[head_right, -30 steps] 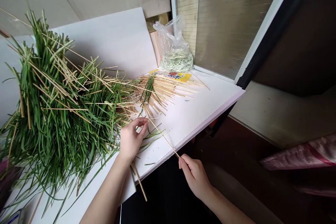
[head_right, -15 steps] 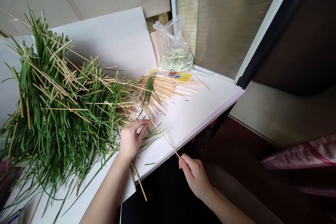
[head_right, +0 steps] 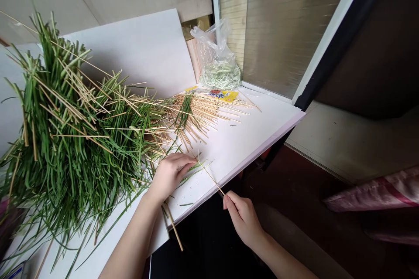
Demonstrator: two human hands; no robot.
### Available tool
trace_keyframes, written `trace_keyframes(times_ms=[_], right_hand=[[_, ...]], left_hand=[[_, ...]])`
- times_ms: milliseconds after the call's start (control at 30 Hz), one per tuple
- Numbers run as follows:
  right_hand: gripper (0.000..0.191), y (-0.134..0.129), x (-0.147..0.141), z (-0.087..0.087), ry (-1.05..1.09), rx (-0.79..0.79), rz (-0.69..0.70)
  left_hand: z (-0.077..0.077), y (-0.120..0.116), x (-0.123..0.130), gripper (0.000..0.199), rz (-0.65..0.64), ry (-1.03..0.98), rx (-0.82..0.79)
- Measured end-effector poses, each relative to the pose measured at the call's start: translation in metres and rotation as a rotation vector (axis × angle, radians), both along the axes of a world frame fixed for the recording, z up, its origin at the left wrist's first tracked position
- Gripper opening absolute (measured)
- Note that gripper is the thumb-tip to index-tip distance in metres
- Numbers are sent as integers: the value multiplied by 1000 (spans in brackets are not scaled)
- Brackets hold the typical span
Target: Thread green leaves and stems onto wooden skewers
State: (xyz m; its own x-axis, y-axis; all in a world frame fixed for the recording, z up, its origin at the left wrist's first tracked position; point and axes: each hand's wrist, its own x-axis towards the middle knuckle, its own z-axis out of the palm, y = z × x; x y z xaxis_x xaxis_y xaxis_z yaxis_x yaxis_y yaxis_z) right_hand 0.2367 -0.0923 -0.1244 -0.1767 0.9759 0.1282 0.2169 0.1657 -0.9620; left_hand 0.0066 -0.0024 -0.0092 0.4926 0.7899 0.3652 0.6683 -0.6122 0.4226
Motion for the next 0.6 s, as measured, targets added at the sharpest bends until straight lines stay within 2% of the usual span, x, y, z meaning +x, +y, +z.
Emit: trace_keyframes(times_ms=[167, 333, 433, 600], right_hand=[[41, 0, 0, 0, 10, -9, -15], [41, 0, 0, 0, 17, -7, -21], [41, 0, 0, -1, 19, -7, -19], [40, 0, 0, -4, 18, -5, -12]], left_hand=[[5, 0, -3, 16, -3, -13, -60], [7, 0, -3, 32, 82, -42, -67], [5, 0, -4, 35, 140, -174, -70], [3, -1, -5, 27, 163, -365, -95]])
